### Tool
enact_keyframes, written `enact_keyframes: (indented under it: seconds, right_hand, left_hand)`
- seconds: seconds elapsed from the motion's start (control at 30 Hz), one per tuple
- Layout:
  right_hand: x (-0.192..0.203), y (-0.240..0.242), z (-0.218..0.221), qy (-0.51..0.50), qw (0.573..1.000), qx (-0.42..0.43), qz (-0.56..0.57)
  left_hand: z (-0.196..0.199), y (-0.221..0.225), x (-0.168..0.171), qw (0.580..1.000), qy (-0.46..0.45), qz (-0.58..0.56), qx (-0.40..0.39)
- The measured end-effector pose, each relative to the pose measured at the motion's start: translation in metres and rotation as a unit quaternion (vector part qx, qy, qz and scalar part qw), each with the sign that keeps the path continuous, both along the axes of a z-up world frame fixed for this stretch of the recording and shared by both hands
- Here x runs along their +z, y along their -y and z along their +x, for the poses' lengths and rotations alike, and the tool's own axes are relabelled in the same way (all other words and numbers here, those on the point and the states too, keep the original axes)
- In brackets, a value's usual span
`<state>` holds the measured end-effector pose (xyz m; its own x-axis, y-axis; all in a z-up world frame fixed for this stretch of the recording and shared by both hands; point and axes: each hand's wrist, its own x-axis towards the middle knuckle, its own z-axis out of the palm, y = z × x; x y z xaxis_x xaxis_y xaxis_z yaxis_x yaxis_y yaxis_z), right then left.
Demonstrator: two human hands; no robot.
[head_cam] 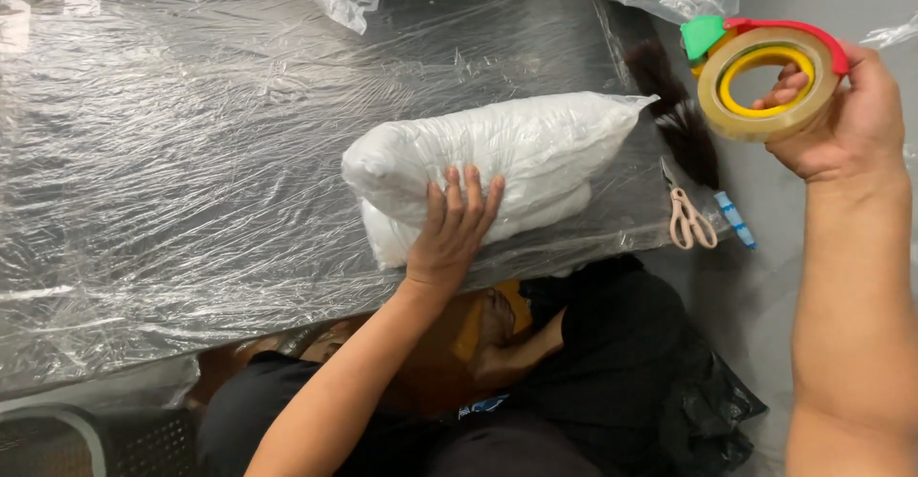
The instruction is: The person rolls a white pillow and inserts it into a plastic sleeve, then uses a tape dispenser to wrap adhesive tape around the middle of the rolled pillow to secure it.
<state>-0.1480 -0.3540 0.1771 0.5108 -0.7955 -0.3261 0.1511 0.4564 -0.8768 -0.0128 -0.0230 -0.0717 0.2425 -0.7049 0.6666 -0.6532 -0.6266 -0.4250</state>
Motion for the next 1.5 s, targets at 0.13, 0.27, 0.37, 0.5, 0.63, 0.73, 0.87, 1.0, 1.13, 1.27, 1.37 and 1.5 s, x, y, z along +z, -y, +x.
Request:
enact_keyframes:
  seconds: [0.13,0.27,0.37,0.5,0.63,0.73,0.87,1.0,1.13,1.27,1.37,1.5]
  right_hand:
    - [0.008,-0.016,0.006,-0.013,0.999,0.040,-0.014]
    - [0.020,-0.048,0.016,-0.085,0.985,0.104,-0.107]
    - [0.025,-0.069,0.030,-0.117,0.971,0.141,-0.155]
    - [0.034,-0.118,0.056,-0.144,0.968,0.142,-0.145]
    - [0.025,-0.163,0.084,-0.156,0.963,0.142,-0.165]
    - [0.013,-0.191,0.095,-0.184,0.948,0.147,-0.216]
    - [-0.014,-0.217,0.100,-0.290,0.893,0.189,-0.289]
    - [-0.018,-0.234,0.098,-0.285,0.886,0.222,-0.290]
    - [-0.015,-0.239,0.096,-0.301,0.864,0.245,-0.321]
    - [-0.026,-0.235,0.090,-0.248,0.892,0.221,-0.307]
    - [-0.042,-0.254,0.084,-0.263,0.872,0.167,-0.378]
    - [-0.049,-0.274,0.074,-0.260,0.851,0.122,-0.440]
  left_hand:
    - [-0.001,0.000,0.004,1.000,-0.002,-0.009,-0.001]
    - [-0.001,0.003,0.000,1.000,-0.011,0.001,-0.004]
    - [-0.002,0.001,0.004,1.000,-0.016,0.010,-0.005]
    - [-0.003,0.002,0.007,1.000,-0.026,0.006,-0.015]
    - [-0.002,0.005,0.005,0.999,-0.027,-0.006,-0.021]
    - [-0.003,0.005,0.007,1.000,-0.021,0.001,-0.018]
    - [-0.002,0.006,0.005,1.000,-0.023,0.007,-0.018]
    - [-0.004,0.008,0.007,1.000,-0.013,-0.013,-0.007]
    - [-0.002,0.004,0.011,1.000,-0.022,-0.015,-0.015]
    - [0.003,0.002,0.016,0.999,-0.037,-0.006,-0.004]
    - [0.007,0.010,0.012,0.997,-0.036,-0.065,-0.033]
    - [0.009,0.014,0.011,0.991,-0.033,-0.112,-0.061]
